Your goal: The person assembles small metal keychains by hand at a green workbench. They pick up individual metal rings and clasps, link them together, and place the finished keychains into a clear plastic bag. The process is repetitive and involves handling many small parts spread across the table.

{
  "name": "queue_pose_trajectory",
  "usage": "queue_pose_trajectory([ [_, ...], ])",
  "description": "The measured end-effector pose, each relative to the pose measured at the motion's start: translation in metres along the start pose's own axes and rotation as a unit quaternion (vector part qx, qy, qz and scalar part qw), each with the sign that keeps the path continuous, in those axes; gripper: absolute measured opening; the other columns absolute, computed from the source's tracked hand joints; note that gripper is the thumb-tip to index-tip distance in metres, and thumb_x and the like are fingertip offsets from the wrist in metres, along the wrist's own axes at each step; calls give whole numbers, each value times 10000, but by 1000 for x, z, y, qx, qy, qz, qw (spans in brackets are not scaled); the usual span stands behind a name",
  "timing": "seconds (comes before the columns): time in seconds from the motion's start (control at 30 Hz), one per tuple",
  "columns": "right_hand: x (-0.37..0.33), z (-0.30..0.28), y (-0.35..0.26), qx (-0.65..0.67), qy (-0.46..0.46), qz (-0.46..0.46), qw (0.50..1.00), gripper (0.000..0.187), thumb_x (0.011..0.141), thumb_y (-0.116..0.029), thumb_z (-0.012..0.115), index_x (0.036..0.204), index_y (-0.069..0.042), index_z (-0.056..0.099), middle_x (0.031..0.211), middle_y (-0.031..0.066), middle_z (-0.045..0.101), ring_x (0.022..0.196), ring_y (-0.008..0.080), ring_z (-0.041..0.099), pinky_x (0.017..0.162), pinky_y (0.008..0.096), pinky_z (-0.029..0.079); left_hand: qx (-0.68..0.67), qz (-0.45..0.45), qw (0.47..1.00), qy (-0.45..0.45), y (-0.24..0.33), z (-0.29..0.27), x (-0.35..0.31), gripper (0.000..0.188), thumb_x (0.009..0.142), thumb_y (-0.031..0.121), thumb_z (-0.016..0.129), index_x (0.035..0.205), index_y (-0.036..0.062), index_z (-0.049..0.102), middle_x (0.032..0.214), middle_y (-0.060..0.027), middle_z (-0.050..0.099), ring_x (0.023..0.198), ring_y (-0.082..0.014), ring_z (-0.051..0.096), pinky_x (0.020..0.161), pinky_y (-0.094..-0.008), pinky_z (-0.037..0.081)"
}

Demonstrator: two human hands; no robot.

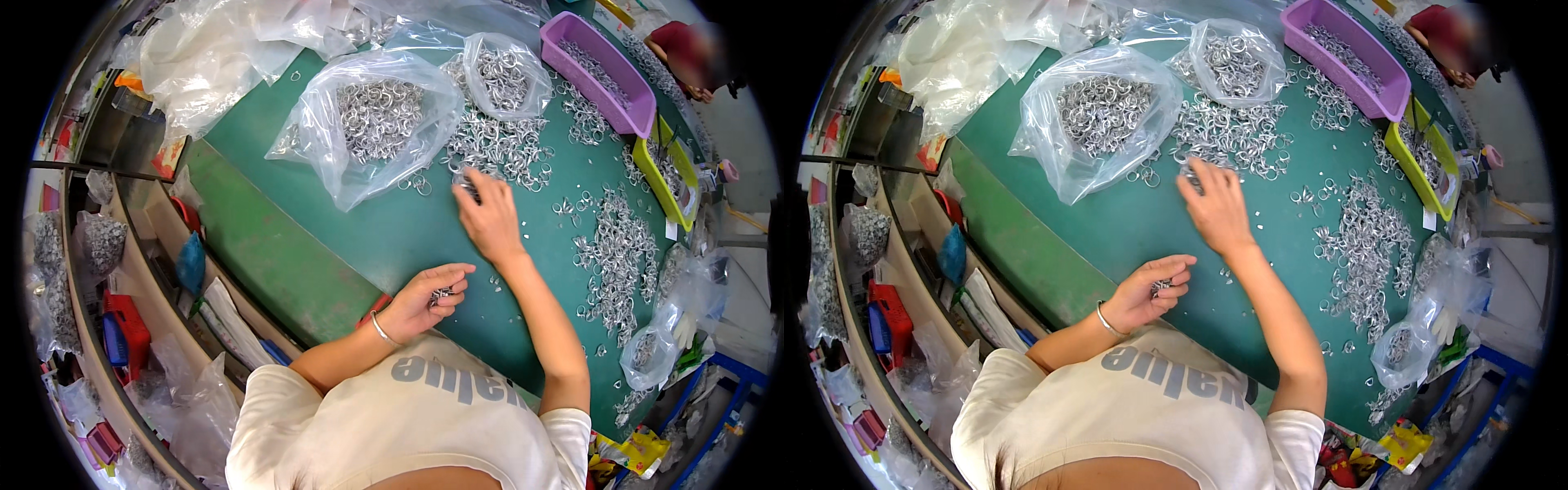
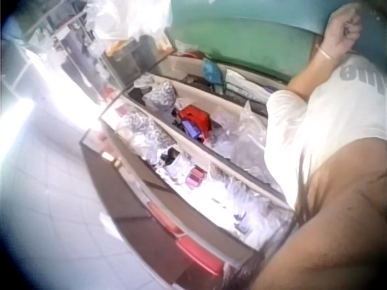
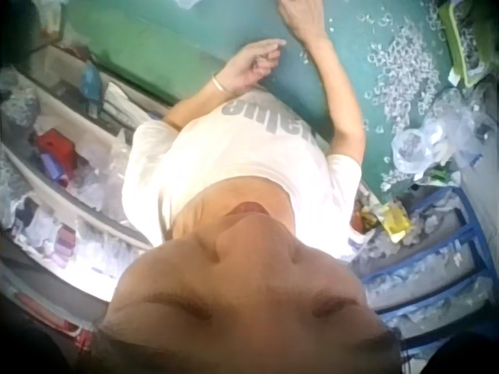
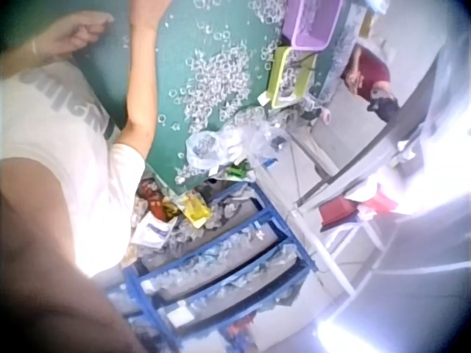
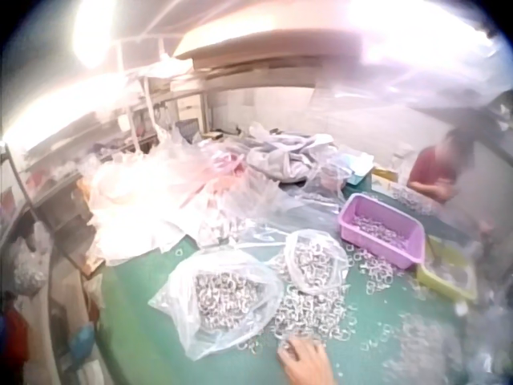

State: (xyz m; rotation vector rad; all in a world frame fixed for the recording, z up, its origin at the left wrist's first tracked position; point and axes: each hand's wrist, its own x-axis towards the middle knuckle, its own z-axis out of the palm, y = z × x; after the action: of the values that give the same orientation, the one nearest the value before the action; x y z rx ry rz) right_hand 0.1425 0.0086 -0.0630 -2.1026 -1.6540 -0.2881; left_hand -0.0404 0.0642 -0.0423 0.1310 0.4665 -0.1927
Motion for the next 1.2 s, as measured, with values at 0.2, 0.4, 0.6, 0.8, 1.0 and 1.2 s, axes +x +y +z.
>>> queue_pose_trajectory([
  [0.2, -27, -31, 50, -14, 97, 146, 984, 199, 740, 25, 587, 931, -31, 584, 1079, 120, 555, 890, 304, 528, 783, 371, 421, 49, 11, 998, 48, 2, 13, 4, 244, 922, 106, 555, 1157, 40, 561, 850, -22, 522, 605, -52, 391, 444, -164, 319],
  [0.4, -7, -37, 34, -40, 102, 227, 968, 308, 735, -65, 646, 1039, -68, 592, 1194, 108, 500, 1126, 323, 437, 946, 461, 310, 25, 18, 999, 13, -1, 0, 6, 250, 924, 98, 544, 1166, 36, 555, 841, -23, 514, 585, -47, 379, 435, -160, 307],
  [0.6, 36, -4, 18, -7, -14, 34, 999, 457, 772, -273, 699, 1178, -113, 564, 1261, 100, 490, 1182, 296, 437, 967, 457, 324, 28, 34, 999, 28, 3, 4, 5, 255, 935, 126, 525, 1170, 27, 538, 795, -16, 481, 560, -44, 366, 419, -160, 288],
  [0.8, 12, -19, 42, -28, -47, 103, 993, 411, 765, -258, 702, 1124, -97, 583, 1220, 86, 509, 1115, 252, 483, 905, 427, 348, 35, 63, 996, 59, 7, 1, -2, 263, 929, 121, 528, 1172, 19, 527, 773, -14, 470, 550, -47, 363, 415, -164, 284],
  [1.0, 13, -16, 15, -38, 114, 123, 985, 266, 711, -67, 653, 967, -62, 578, 1074, 115, 526, 1032, 304, 491, 859, 437, 358, 30, 103, 992, 73, 13, -2, -4, 246, 923, 106, 528, 1151, 15, 531, 764, -14, 464, 555, -51, 359, 413, -168, 270],
  [1.2, 47, 31, -33, 98, -5, -40, 994, 365, 743, -182, 700, 1068, -62, 583, 1178, 118, 518, 1209, 296, 428, 948, 441, 366, 32, 126, 987, 98, 9, 5, -7, 201, 921, 104, 528, 1103, 19, 535, 761, -13, 465, 567, -62, 364, 423, -179, 266],
])
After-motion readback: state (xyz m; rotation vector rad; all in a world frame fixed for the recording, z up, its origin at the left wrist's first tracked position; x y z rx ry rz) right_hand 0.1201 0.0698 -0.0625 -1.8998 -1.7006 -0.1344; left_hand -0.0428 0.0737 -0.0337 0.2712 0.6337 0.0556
